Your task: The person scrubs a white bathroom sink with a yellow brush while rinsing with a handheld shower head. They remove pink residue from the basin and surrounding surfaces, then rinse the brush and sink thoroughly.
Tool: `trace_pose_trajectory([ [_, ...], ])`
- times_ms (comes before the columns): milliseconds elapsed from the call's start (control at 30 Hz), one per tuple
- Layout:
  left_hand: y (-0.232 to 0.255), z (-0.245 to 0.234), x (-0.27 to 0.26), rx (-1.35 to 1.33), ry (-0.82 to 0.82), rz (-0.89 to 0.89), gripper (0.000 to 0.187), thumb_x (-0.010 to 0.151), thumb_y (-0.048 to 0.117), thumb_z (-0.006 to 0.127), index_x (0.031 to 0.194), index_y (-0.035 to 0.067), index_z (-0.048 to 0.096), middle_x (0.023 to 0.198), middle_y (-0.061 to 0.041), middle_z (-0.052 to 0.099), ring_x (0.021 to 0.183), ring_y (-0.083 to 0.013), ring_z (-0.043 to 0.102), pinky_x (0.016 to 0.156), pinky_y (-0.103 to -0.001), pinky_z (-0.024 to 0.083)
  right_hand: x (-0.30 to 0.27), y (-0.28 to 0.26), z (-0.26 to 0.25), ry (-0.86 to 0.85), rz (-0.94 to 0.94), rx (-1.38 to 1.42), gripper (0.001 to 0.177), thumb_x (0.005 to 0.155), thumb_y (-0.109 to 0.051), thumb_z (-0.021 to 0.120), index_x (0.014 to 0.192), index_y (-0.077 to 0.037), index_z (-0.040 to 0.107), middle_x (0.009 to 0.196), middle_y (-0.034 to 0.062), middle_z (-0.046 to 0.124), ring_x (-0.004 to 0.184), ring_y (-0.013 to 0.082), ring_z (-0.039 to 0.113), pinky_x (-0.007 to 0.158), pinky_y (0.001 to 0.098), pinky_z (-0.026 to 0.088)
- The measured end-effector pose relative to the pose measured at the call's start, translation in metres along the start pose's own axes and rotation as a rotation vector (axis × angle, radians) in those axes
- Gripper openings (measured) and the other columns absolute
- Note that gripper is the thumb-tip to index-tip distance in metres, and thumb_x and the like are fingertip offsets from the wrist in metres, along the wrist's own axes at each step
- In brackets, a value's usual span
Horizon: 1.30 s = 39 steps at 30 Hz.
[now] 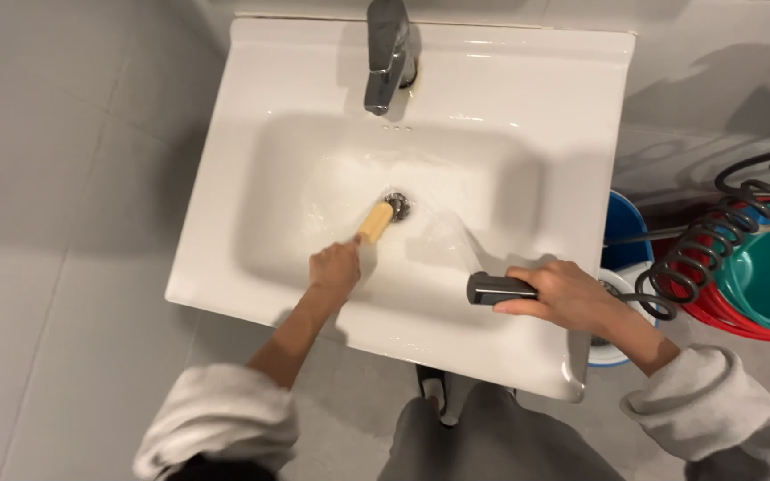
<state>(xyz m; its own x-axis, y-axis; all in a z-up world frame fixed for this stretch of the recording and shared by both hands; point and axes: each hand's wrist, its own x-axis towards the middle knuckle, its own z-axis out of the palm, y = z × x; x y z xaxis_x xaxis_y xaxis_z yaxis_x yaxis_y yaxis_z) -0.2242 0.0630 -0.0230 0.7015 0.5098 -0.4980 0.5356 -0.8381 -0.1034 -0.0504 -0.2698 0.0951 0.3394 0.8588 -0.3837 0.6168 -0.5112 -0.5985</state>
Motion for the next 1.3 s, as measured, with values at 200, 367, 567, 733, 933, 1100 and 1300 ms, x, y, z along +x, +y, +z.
trace_pose_trajectory([
  [200, 0.028, -0.001, 0.006, -0.036, 0.09, -0.022, 0.032, 0.094, 0.009, 0.054, 0.12, 0.013, 0.073, 0.092, -0.011, 0.078, 0.094, -0.0295, 0.078, 0.078, -0.049, 0.062, 0.002, -0.005, -0.002, -0.029, -0.003, -0.038, 0.034, 0.084, -0.056, 0.072, 0.085, -0.022, 0.067, 0.051, 0.003, 0.066, 0.051, 0.022, 0.066, 0.059, 0.0305, 0.053],
  [367, -0.004, -0.022, -0.013, -0.04, -0.001, -0.118, 0.028, 0.096, 0.012, 0.057, 0.119, 0.012, 0.075, 0.101, -0.013, 0.079, 0.103, -0.0301, 0.077, 0.085, -0.049, 0.061, 0.003, -0.001, 0.001, -0.06, -0.016, -0.045, 0.043, 0.083, -0.066, 0.069, 0.083, -0.023, 0.065, 0.051, 0.0032, 0.066, 0.052, 0.022, 0.066, 0.059, 0.0321, 0.052],
  [567, 0.012, 0.026, 0.072, -0.477, 0.104, -0.402, 0.031, 0.099, 0.009, 0.047, 0.117, 0.002, 0.072, 0.105, -0.017, 0.077, 0.108, -0.0333, 0.074, 0.087, -0.049, 0.06, -0.001, 0.003, 0.001, -0.017, 0.023, -0.007, 0.04, 0.079, -0.063, 0.074, 0.081, -0.024, 0.067, 0.05, 0.0027, 0.066, 0.051, 0.0217, 0.065, 0.059, 0.0299, 0.052],
  [733, 0.126, -0.021, -0.013, -0.633, 0.008, -0.294, 0.033, 0.099, 0.014, 0.049, 0.124, 0.005, 0.069, 0.107, -0.019, 0.075, 0.11, -0.0367, 0.073, 0.088, -0.053, 0.059, -0.003, -0.009, -0.017, 0.019, -0.014, 0.059, 0.036, 0.08, -0.056, 0.075, 0.079, -0.021, 0.066, 0.048, 0.0049, 0.064, 0.048, 0.0227, 0.063, 0.054, 0.0309, 0.05],
  [933, 0.123, 0.016, 0.05, -0.827, 0.083, -0.39, 0.048, 0.102, 0.02, 0.042, 0.149, 0.012, 0.052, 0.115, -0.022, 0.073, 0.116, -0.0413, 0.07, 0.094, -0.059, 0.057, -0.01, 0.007, -0.021, 0.056, -0.036, 0.072, 0.033, 0.076, -0.053, 0.079, 0.082, -0.022, 0.068, 0.049, 0.0094, 0.063, 0.049, 0.0274, 0.063, 0.053, 0.0334, 0.049],
  [1100, 0.14, 0.012, 0.004, -0.759, 0.013, -0.312, 0.055, 0.102, 0.015, 0.049, 0.156, 0.017, 0.044, 0.113, -0.022, 0.073, 0.114, -0.0397, 0.07, 0.093, -0.058, 0.058, -0.011, 0.016, -0.022, 0.069, -0.032, 0.125, 0.032, 0.079, -0.048, 0.079, 0.077, -0.019, 0.067, 0.044, 0.0057, 0.061, 0.044, 0.0204, 0.059, 0.049, 0.0283, 0.046],
  [1300, 0.114, 0.012, 0.054, -0.729, 0.101, -0.433, 0.049, 0.1, 0.02, 0.046, 0.149, 0.018, 0.053, 0.113, -0.019, 0.073, 0.113, -0.0386, 0.071, 0.091, -0.057, 0.058, -0.016, 0.016, -0.018, 0.079, -0.077, 0.178, 0.031, 0.077, -0.048, 0.081, 0.078, -0.019, 0.07, 0.044, 0.007, 0.063, 0.044, 0.0198, 0.061, 0.048, 0.028, 0.048],
])
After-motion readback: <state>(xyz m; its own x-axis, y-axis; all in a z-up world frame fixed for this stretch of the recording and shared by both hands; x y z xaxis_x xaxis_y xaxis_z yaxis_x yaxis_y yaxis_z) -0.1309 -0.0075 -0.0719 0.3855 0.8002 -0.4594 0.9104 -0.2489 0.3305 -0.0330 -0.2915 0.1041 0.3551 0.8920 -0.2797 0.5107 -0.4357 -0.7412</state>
